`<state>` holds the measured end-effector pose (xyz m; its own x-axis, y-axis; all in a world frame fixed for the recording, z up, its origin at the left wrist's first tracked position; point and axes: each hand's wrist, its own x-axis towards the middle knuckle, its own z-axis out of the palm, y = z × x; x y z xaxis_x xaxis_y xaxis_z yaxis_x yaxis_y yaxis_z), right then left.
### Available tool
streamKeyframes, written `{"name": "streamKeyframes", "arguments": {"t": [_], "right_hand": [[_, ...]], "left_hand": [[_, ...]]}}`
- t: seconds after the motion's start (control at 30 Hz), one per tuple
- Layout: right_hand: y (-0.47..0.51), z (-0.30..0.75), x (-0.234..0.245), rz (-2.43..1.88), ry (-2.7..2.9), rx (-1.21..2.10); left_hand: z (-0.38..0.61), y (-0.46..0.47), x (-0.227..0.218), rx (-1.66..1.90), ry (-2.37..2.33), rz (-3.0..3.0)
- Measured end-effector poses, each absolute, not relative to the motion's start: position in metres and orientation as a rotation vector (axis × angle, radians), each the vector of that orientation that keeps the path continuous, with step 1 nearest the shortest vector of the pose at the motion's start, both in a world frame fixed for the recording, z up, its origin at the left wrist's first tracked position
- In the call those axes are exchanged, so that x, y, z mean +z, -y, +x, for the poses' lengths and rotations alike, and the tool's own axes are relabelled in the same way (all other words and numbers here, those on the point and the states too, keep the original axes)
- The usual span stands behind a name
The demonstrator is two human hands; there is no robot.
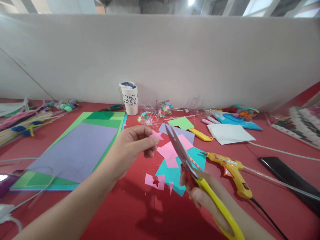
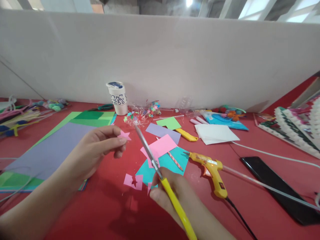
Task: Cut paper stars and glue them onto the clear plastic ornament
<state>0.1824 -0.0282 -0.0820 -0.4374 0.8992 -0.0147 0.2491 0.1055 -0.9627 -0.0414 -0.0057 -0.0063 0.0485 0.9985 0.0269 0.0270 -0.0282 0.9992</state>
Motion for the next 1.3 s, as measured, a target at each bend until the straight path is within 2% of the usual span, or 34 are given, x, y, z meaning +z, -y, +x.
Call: {"name": "streamKeyframes", "arguments": {"t": [0.1, 0.3, 0.47, 0.7, 1.07, 1.3], "right_hand": [[0.024, 0.184, -0.071, -1.097, 1.669, 1.399], [0.01, 0.185, -0.066, -1.12, 1.653, 1.231], [0.008, 0.185, -0.076, -1.168, 1.553, 1.283], [0.006, 0.183, -0.083, -1.245, 1.507, 1.282], [0.001, 0.183, -0.078, -1.298, 1.578, 1.175], [0.002, 0.185, -0.083, -1.287, 1.595, 1.157]], "left_hand": [[-0.054, -0.005, -0.012, 1.109, -1.34, 1.455], [-0.082, -0.007, -0.044, 0.791, -1.693, 1.635], [-0.094, -0.005, -0.071, 0.594, -1.814, 1.721], [-0.083, -0.026, -0.083, 0.352, -1.922, 1.805], [-0.088, -0.034, -0.088, 0.452, -1.994, 1.92], [-0.083, -0.011, -0.097, 0.463, -1.826, 2.134]]}}
